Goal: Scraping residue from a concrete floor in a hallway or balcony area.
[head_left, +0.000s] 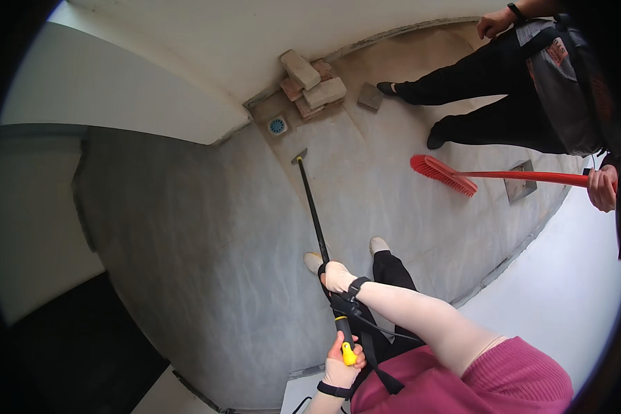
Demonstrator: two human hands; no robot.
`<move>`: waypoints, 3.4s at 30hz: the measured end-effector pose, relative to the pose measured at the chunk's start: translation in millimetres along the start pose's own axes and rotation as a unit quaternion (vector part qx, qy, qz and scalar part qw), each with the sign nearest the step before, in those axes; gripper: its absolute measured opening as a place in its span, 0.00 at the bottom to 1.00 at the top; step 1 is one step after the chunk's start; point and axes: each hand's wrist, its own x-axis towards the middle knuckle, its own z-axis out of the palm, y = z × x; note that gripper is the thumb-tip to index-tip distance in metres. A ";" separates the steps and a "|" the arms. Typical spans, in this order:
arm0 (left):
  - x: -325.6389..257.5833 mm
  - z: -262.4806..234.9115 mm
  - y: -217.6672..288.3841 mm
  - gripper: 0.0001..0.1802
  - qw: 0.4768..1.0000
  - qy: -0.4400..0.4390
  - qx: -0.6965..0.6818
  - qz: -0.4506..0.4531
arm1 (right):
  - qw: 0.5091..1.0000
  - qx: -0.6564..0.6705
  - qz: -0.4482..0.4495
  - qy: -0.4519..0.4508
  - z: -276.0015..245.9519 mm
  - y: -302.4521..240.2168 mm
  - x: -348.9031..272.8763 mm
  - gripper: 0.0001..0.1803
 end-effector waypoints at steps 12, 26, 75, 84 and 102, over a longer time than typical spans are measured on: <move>-9.6 -27.3 -19.9 0.22 0.999 -0.025 -0.015 -0.019 | 0.960 0.258 0.087 0.067 1.9 -7.0 -59.0 0.15; -25.9 -41.3 -27.4 0.18 0.997 0.046 0.063 -0.026 | 0.936 0.312 0.137 0.092 71.8 11.8 -57.4 0.18; -80.8 -68.9 202.2 0.21 0.940 0.112 0.322 -0.012 | 0.764 0.594 0.217 0.129 18.3 -137.3 37.8 0.12; -193.9 -14.7 307.3 0.11 0.841 0.209 0.482 0.128 | 0.623 0.748 0.193 0.125 -23.9 -268.7 41.3 0.08; -162.5 58.9 422.2 0.13 0.747 0.192 0.636 -0.013 | 0.456 0.846 0.267 0.073 -92.4 -280.0 96.5 0.06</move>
